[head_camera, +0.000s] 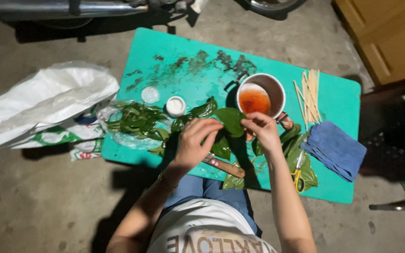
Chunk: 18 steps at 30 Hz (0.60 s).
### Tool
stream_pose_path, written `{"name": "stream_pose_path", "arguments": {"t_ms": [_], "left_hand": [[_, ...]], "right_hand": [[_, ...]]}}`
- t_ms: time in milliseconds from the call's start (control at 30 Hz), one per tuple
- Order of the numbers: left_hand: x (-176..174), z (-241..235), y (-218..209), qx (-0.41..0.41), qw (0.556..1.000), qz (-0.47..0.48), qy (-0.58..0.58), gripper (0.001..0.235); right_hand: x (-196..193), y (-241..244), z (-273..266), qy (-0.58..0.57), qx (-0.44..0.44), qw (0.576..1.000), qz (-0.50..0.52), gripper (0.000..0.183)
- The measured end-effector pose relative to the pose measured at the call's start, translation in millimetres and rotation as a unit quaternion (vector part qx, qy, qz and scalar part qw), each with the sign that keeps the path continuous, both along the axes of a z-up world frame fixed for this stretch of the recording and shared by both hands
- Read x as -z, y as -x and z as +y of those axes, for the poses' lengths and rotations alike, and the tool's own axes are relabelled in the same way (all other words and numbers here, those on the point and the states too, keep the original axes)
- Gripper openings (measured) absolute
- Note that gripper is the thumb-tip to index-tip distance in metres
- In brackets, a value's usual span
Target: The person sits on the floor and repeatedly folds large green leaves into cone shapes, secures them with wooden skewers, and places the finished bundles into a plastic bag. The person uses scissors and a knife to trim the leaves during the process.
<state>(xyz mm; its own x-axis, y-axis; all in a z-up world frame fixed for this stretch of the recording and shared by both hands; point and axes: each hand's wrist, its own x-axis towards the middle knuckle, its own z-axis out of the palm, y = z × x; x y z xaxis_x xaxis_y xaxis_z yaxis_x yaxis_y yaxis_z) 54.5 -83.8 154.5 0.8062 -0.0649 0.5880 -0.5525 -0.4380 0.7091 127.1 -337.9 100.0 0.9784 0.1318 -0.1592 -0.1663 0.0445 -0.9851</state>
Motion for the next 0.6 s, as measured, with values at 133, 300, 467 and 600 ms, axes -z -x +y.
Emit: {"name": "stream_pose_path", "arguments": {"t_ms": [133, 300, 467, 600], "left_hand": [[-4.6, -8.2, 5.9, 0.029, 0.986, -0.075, -0.147, 0.036], [5.2, -8.4, 4.3, 0.032, 0.977, -0.066, -0.2, 0.048], [31.6, -10.8, 5.2, 0.014, 0.993, -0.038, -0.111, 0.044], [55.2, -27.8, 1.4, 0.067, 0.912, 0.338, 0.225, 0.024]], "right_hand": [[-2.2, 12.3, 0.8, 0.041, -0.002, 0.999, -0.035, 0.016], [-10.1, 26.2, 8.6, 0.031, -0.008, 0.999, -0.042, 0.017], [-17.0, 29.3, 17.5, -0.063, -0.024, 0.998, -0.01, 0.021], [-17.5, 37.1, 13.3, -0.042, 0.008, 0.999, -0.027, 0.024]]}}
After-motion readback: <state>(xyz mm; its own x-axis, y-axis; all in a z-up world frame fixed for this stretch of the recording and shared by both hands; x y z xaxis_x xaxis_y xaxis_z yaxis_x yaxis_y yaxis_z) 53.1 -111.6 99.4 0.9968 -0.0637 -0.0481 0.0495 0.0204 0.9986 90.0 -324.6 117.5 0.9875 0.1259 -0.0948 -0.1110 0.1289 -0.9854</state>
